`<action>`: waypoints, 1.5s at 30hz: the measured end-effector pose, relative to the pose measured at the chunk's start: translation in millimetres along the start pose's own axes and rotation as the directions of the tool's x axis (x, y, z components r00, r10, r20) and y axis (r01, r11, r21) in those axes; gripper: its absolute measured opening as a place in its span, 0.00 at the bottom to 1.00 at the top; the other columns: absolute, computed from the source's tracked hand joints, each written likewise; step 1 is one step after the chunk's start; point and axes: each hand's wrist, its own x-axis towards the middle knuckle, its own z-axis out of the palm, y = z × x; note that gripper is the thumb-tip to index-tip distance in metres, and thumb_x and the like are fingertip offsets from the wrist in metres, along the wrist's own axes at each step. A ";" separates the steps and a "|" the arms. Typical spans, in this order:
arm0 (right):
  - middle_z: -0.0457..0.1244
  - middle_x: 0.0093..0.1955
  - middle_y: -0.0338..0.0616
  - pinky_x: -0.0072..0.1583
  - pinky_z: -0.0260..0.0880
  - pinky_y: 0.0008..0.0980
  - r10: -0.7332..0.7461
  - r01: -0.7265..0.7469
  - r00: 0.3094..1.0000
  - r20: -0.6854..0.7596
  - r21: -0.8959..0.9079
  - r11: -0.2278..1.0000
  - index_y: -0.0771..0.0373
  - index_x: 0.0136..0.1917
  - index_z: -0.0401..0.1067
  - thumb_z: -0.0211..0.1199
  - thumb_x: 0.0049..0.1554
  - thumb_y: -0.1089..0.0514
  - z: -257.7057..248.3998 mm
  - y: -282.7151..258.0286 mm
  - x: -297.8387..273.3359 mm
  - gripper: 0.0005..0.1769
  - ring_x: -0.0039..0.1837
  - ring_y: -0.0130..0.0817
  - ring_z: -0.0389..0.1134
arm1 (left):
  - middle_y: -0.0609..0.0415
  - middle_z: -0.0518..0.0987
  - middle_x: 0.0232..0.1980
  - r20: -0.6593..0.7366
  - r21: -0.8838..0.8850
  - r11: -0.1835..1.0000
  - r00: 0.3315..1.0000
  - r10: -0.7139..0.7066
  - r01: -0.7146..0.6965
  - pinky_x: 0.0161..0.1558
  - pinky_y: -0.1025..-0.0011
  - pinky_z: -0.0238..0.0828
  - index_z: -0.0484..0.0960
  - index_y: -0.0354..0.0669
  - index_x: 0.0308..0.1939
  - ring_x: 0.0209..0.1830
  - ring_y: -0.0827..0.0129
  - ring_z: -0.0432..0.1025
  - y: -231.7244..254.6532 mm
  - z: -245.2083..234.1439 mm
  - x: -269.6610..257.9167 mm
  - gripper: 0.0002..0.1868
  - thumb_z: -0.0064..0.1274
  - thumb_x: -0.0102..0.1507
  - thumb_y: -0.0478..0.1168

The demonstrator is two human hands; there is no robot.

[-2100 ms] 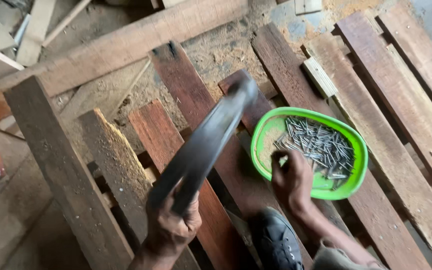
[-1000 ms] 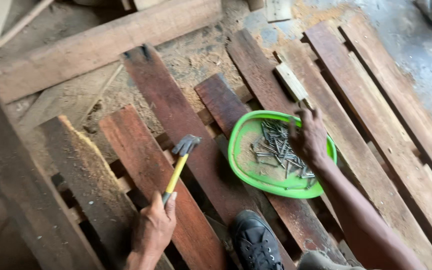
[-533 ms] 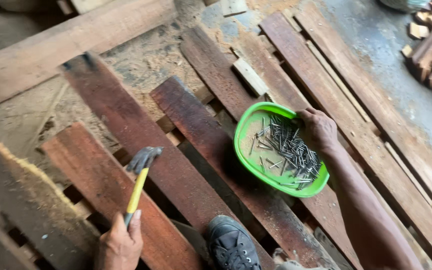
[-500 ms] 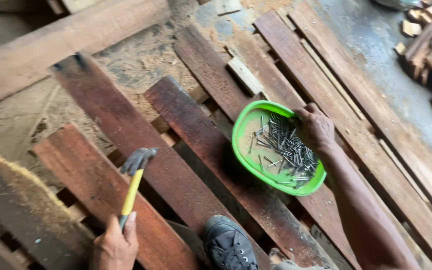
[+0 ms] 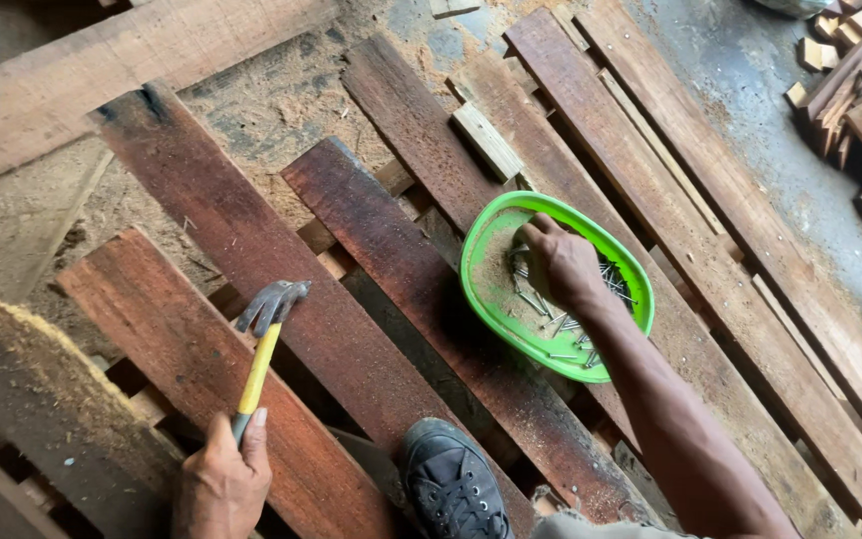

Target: The person uses a hammer to drive nails into wooden planks arranged on a work surface. They repeatedly pick up nails from a green plastic container and secure them into the wood, occasionally adjusting the position of the planks.

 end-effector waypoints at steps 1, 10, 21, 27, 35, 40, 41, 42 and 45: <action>0.67 0.54 0.44 0.33 0.70 0.51 0.063 -0.061 0.994 0.093 -0.026 0.998 0.52 0.54 0.76 0.62 0.67 0.50 4.7 7.5 2.7 0.07 0.39 0.48 0.72 | 0.32 0.83 0.30 -0.014 -0.037 0.998 0.999 0.045 -0.046 0.34 0.36 0.68 0.72 0.50 0.42 0.34 0.28 0.78 2.1 -3.7 -1.1 0.26 0.46 0.73 0.68; 0.69 0.59 0.54 0.50 0.71 0.54 0.254 -0.274 0.940 0.229 0.064 0.959 0.58 0.67 0.65 0.54 0.68 0.58 -12.9 -24.8 5.0 0.14 0.53 0.55 0.71 | 0.41 0.86 0.29 0.155 -0.130 0.990 0.985 0.076 -0.056 0.29 0.41 0.73 0.69 0.52 0.43 0.29 0.36 0.81 19.3 -45.4 -3.5 0.23 0.44 0.74 0.66; 0.55 0.31 0.32 0.35 0.49 0.26 0.559 -0.345 0.746 0.361 0.928 -0.138 0.58 0.49 0.72 0.67 0.65 0.64 -2.7 -0.6 -13.2 0.05 0.30 0.20 0.49 | 0.50 0.84 0.22 0.227 -0.114 0.993 0.973 0.038 -0.012 0.23 0.54 0.77 0.70 0.54 0.43 0.21 0.51 0.82 21.9 -48.4 -4.6 0.22 0.42 0.74 0.66; 0.65 0.43 0.45 0.38 0.58 0.26 0.464 -0.117 0.739 0.488 0.771 -0.626 0.61 0.48 0.70 0.61 0.64 0.62 -42.5 -59.8 -6.7 0.02 0.33 0.26 0.55 | 0.38 0.84 0.28 -0.009 -0.097 0.990 0.995 0.099 -0.099 0.32 0.37 0.70 0.71 0.51 0.40 0.31 0.32 0.79 12.3 -30.8 -4.3 0.24 0.48 0.72 0.66; 0.61 0.36 0.45 0.38 0.52 0.31 0.145 -0.137 0.864 0.482 0.503 -0.853 0.66 0.42 0.74 0.60 0.54 0.61 -38.8 -149.8 27.3 0.06 0.36 0.30 0.53 | 0.44 0.85 0.27 0.137 -0.157 0.986 0.988 0.071 -0.049 0.27 0.41 0.70 0.69 0.53 0.42 0.26 0.37 0.80 18.0 -41.9 -3.7 0.23 0.44 0.73 0.66; 0.64 0.37 0.42 0.36 0.53 0.29 0.116 -0.223 0.901 0.418 0.676 -0.703 0.61 0.43 0.73 0.65 0.54 0.59 -13.5 -170.5 50.6 0.04 0.34 0.28 0.56 | 0.38 0.84 0.28 0.024 -0.128 0.986 0.993 0.112 -0.108 0.31 0.35 0.68 0.70 0.52 0.42 0.30 0.31 0.78 12.3 -33.1 -3.5 0.23 0.47 0.73 0.66; 0.60 0.35 0.37 0.35 0.48 0.27 0.163 -0.205 0.913 0.373 0.767 -0.608 0.60 0.41 0.70 0.66 0.56 0.60 -11.4 -177.1 55.5 0.06 0.32 0.23 0.52 | 0.38 0.84 0.28 0.010 -0.128 0.984 0.992 0.128 -0.125 0.30 0.35 0.68 0.70 0.52 0.41 0.29 0.32 0.78 12.4 -33.2 -3.4 0.23 0.47 0.73 0.65; 0.60 0.35 0.37 0.35 0.48 0.27 0.160 -0.206 0.914 0.373 0.767 -0.607 0.60 0.41 0.70 0.66 0.56 0.60 -1.2 -181.0 58.0 0.06 0.32 0.23 0.52 | 0.38 0.84 0.28 0.008 -0.129 0.984 0.992 0.126 -0.124 0.30 0.35 0.68 0.70 0.52 0.41 0.29 0.32 0.78 12.0 -32.9 -3.6 0.23 0.47 0.73 0.65; 0.61 0.33 0.33 0.32 0.47 0.25 0.360 -0.208 0.901 0.241 0.970 -0.130 0.57 0.44 0.74 0.70 0.65 0.60 30.8 -186.6 64.2 0.07 0.29 0.20 0.50 | 0.40 0.84 0.28 0.026 -0.151 0.983 0.994 0.105 -0.100 0.29 0.35 0.66 0.71 0.53 0.41 0.30 0.32 0.78 10.3 -32.4 -1.8 0.23 0.47 0.73 0.66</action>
